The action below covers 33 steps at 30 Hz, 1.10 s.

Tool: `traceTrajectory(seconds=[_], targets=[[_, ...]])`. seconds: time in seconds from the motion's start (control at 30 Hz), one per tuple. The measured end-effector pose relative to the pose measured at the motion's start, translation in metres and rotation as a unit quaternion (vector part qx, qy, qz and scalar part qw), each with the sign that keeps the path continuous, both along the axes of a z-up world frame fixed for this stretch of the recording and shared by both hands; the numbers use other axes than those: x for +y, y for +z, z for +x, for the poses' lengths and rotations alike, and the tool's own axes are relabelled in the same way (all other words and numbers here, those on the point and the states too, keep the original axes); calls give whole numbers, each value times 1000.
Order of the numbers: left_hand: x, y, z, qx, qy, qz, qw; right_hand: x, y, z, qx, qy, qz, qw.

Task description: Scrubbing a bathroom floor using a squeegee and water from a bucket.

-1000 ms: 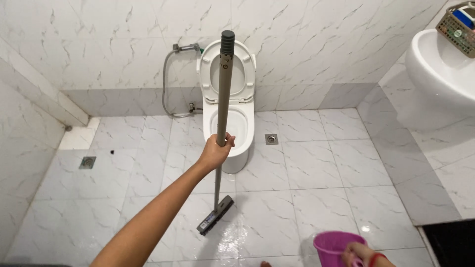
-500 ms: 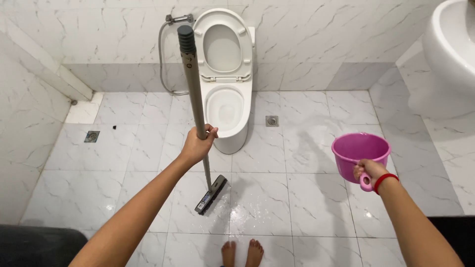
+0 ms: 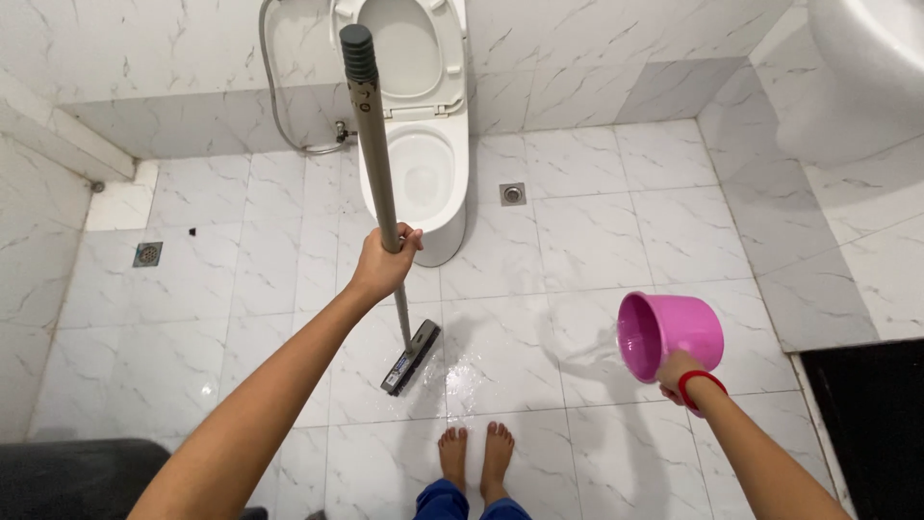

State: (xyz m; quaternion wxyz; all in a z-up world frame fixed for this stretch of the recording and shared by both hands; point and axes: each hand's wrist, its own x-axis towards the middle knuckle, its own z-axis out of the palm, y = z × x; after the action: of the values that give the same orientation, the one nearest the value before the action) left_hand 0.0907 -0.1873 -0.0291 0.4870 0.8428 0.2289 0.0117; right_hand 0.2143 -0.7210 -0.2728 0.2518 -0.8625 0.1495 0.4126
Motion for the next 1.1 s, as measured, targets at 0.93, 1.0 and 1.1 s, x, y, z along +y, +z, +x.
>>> traceTrajectory(seconds=[0.93, 1.0, 1.1], targets=[[129, 9, -148, -32, 218, 42, 974, 299, 122, 29, 8, 199, 139, 970], [148, 7, -171, -58, 239, 46, 968, 338, 132, 30, 3, 229, 145, 962], [185, 5, -205, -37, 282, 51, 957, 405, 144, 32, -14, 264, 150, 953]])
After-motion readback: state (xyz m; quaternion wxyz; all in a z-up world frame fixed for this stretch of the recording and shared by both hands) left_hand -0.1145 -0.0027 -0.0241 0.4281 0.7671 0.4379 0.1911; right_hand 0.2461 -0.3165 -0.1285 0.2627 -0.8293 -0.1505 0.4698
